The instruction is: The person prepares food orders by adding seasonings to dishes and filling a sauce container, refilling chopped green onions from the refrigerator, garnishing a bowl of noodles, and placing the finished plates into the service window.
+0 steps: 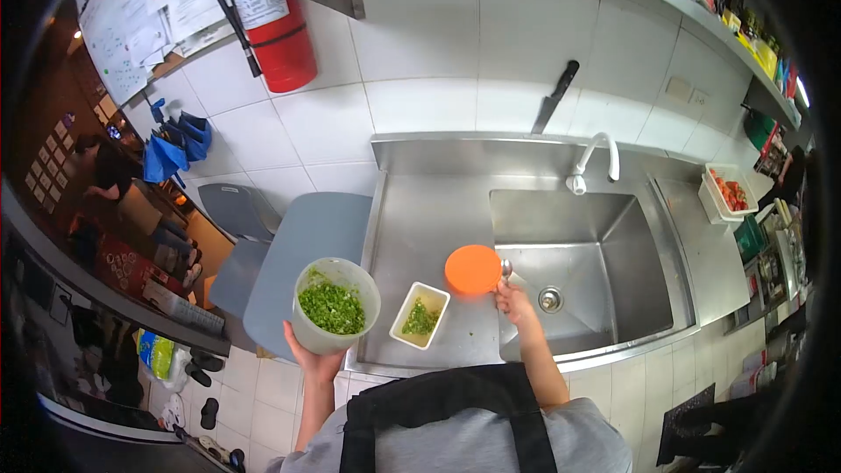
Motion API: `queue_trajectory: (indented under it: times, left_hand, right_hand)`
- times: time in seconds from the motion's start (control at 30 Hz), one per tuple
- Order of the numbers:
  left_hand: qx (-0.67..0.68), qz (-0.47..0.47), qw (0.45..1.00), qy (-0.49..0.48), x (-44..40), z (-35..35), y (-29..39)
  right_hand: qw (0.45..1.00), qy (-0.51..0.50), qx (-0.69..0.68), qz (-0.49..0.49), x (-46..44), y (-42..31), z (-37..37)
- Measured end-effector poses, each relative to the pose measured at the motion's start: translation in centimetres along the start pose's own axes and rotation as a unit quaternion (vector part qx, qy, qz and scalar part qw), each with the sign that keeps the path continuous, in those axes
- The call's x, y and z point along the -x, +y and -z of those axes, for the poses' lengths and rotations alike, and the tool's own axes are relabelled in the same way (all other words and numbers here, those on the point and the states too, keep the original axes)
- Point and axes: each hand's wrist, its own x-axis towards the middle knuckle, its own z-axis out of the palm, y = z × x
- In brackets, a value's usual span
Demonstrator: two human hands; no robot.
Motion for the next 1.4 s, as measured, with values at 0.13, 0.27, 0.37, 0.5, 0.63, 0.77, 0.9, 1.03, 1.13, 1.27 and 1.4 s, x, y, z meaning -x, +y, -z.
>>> queue_trajectory:
  times: [0.13, 0.27, 0.37, 0.5, 0.63, 0.77, 0.9, 1.03, 1.13, 1.27, 1.4]
  left_hand:
    - [0.005, -0.018, 1.000, -0.020, 0.2, 0.4, 0.4]
    - [0.024, -0.029, 0.999, -0.003, -0.4, 1.4, 0.5]
    - [0.009, -0.035, 0.999, 0.012, -0.6, 1.0, 0.6]
    - [0.018, -0.024, 1.000, 0.002, -0.8, 1.0, 0.6]
    - [0.016, -0.017, 1.000, 0.006, -0.1, 0.1, 0.5]
    - [0.003, -0.013, 1.000, -0.012, 0.1, 0.5, 0.3]
    - [-0.016, -0.011, 1.000, -0.018, 0.3, 1.4, 0.4]
    - [-0.019, -0.011, 0.999, -0.039, -0.2, 2.5, 0.0]
    - [-0.046, -0.012, 0.998, -0.029, -1.4, 3.6, 0.3]
    - [-0.058, 0.006, 0.998, -0.023, -2.3, 2.9, 0.7]
    - [-0.078, 0.020, 0.996, -0.049, -4.0, 2.3, 0.2]
  right_hand:
    - [0.990, 0.075, 0.120, -0.011, -1.3, -0.2, -0.9]
    - [0.791, 0.256, 0.490, 0.263, -3.3, 1.0, -1.1]
    - [0.694, 0.282, 0.526, 0.402, 0.2, 0.1, -6.6]
    - [0.812, 0.095, 0.505, 0.277, 6.7, -0.2, -14.3]
    - [0.841, 0.022, 0.472, 0.263, 6.5, 3.4, -15.4]
    - [0.848, -0.005, 0.448, 0.283, 5.6, 5.0, -15.2]
    - [0.824, -0.032, 0.497, 0.270, 5.4, 4.0, -15.5]
    - [0.819, -0.018, 0.521, 0.238, 6.2, 2.1, -15.7]
    - [0.759, -0.018, 0.547, 0.353, 6.2, -0.7, -15.9]
    - [0.706, -0.157, 0.584, 0.368, 10.7, -8.0, -20.1]
    - [0.640, -0.238, 0.612, 0.399, 9.5, -7.4, -21.9]
